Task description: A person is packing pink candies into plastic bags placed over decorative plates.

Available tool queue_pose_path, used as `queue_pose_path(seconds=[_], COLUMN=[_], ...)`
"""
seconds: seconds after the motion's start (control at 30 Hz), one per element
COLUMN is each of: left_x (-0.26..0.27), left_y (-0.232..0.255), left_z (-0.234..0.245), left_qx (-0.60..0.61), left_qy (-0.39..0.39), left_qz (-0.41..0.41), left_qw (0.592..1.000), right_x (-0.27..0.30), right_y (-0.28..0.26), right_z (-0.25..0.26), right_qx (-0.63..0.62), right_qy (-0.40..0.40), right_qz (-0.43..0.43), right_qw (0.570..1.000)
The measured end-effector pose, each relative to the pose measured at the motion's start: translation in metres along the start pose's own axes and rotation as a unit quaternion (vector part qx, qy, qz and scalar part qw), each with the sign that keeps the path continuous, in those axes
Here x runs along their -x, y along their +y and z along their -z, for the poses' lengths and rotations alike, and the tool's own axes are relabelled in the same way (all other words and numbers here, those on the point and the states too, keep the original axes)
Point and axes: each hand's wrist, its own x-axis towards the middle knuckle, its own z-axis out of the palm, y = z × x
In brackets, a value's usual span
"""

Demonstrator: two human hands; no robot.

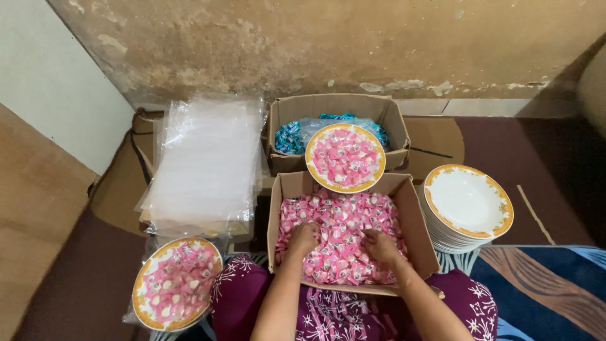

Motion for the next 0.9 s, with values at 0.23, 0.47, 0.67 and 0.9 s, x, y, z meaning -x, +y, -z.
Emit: queue_pose_path(seconds=[0.23,0.47,0.67,0.9], left_x=[0.048,0.034,-0.056,0.033], left_y=[0.041,0.026,-0.036,0.076], left_z=[0.045,0.042,-0.005,0.12], left_qx=[0.117,0.127,0.353,0.669], left_qy=[0.065,0.214,0.299,0.171], left_qz=[0.048,0.078,0.144,0.144], left_qw=[0.99,0.965,0.875,0.709], right_x=[0.027,0.014,-0.007,-0.01], right_y=[-0.033,-0.018,0.001,-0.061], right_z=[0.031,0.03,0.027,0.083], right_qx=[-0.287,-0.177,-0.296,-0.516], right_qy=[0.063,0.086,0.168,0.248], right_qz=[-0.052,-0.111,-0.071,-0.023], right_qw=[0.954,0.974,0.938,0.819])
